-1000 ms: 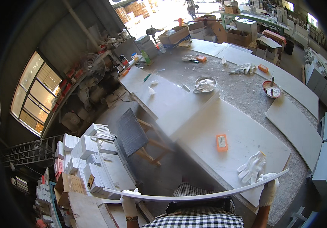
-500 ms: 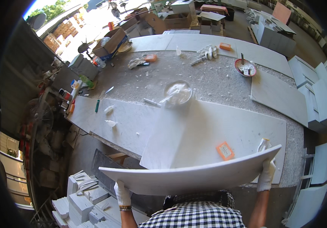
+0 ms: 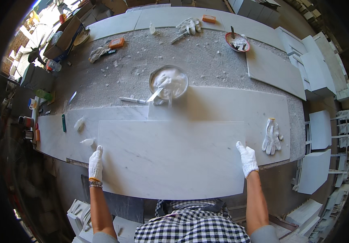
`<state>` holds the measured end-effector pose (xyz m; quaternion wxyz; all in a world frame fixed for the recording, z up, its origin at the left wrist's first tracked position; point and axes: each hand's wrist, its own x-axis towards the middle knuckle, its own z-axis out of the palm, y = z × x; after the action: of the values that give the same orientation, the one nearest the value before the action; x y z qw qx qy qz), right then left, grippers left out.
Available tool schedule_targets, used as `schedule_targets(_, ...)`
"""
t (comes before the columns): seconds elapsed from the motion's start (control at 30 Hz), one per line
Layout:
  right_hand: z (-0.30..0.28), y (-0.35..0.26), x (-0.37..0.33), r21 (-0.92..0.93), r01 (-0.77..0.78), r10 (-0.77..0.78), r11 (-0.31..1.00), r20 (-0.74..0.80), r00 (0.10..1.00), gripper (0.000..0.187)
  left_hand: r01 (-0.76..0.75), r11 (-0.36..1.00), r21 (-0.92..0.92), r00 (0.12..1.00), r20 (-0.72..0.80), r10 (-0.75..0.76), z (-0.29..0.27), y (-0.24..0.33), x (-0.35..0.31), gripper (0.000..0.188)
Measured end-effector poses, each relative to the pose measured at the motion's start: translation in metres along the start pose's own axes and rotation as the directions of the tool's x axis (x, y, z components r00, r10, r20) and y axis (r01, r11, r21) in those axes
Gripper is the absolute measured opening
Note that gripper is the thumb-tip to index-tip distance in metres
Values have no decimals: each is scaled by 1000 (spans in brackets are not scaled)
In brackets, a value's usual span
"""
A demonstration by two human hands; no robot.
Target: The person scrapes a white rectangular panel with a metal scraper, then lifts and places it on a stack. The person repeats the scraping process on another panel. The person wears gloves and works at a table in a workshop.
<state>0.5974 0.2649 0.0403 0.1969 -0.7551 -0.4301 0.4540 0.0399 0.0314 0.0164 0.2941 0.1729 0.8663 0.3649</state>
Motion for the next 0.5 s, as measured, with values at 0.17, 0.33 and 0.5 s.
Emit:
schedule_targets(0.17, 0, 6, 5, -109, 38, -39, 993, -2, 999, 57, 8, 997, 72, 999, -33, -5, 13, -5, 20, 61)
schedule_targets(0.33, -30, 22, 31, -278, 262, -263, 924, 35, 964, 47, -83, 975, 205, 993, -70, 99, 3, 0, 9, 64)
schedule_targets(0.5, -110, 44, 89, -602, 241, -519, 762, -344, 782, 44, -19, 988, 151, 937, -342, 71, -14, -20, -36, 59)
